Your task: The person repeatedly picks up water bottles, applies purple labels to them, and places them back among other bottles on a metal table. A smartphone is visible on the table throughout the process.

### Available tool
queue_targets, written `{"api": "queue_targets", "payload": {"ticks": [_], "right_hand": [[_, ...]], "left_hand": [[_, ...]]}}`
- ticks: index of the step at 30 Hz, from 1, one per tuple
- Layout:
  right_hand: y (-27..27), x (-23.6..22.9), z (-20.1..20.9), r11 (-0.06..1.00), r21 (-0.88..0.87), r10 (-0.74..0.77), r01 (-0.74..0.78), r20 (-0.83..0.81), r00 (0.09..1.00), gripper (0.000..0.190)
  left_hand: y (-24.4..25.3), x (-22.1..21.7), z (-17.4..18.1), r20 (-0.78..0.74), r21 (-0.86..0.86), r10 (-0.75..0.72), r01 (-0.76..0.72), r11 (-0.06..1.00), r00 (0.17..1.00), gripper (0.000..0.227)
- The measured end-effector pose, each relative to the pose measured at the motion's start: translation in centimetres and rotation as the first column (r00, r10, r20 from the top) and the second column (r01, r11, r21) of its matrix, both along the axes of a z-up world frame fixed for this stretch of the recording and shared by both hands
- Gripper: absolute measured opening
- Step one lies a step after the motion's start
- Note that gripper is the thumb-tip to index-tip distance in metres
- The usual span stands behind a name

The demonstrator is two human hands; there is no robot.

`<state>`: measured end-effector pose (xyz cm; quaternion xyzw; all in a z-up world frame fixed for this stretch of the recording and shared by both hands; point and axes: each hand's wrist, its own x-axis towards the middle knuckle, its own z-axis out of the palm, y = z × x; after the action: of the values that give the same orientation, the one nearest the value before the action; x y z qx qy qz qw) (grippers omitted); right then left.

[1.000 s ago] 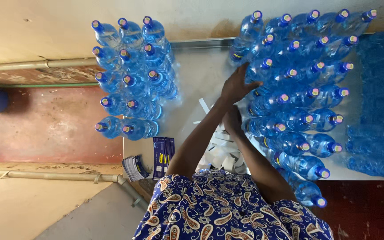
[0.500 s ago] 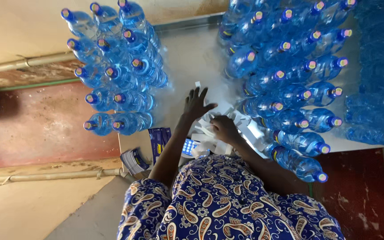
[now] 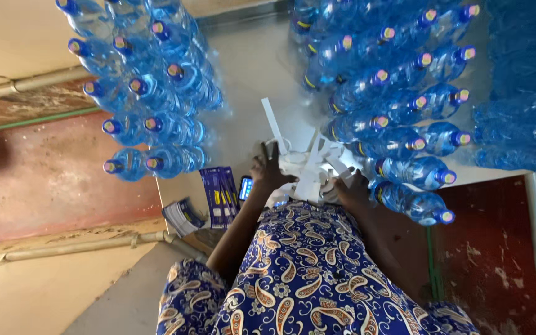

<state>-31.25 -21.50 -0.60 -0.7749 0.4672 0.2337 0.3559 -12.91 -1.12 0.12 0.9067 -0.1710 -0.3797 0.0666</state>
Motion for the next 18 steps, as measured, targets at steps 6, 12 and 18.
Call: {"api": "queue_targets", "payload": {"ticks": [6, 12, 18], "right_hand": [[2.5, 2.7, -1.2, 0.987, 0.142, -0.093, 0.074, 0.131, 0.987, 0.14], [4.2, 8.8, 0.5, 0.937, 0.344, -0.102, 0.061, 0.103, 0.989, 0.155], [4.2, 6.1, -0.6, 0.782, 0.459, -0.564, 0.422, 0.231, 0.793, 0.101]], "left_hand": [[-3.8, -0.7, -0.7, 0.042, -0.086, -0.188, 0.191, 0.978, 0.981, 0.159], [-5.3, -3.3, -0.4, 0.02, -0.404, -0.215, 0.205, 0.891, 0.976, 0.111], [-5.0, -5.6, 0.4, -0.437, -0.556, -0.188, -0.1, 0.825, 0.879, 0.097]]}}
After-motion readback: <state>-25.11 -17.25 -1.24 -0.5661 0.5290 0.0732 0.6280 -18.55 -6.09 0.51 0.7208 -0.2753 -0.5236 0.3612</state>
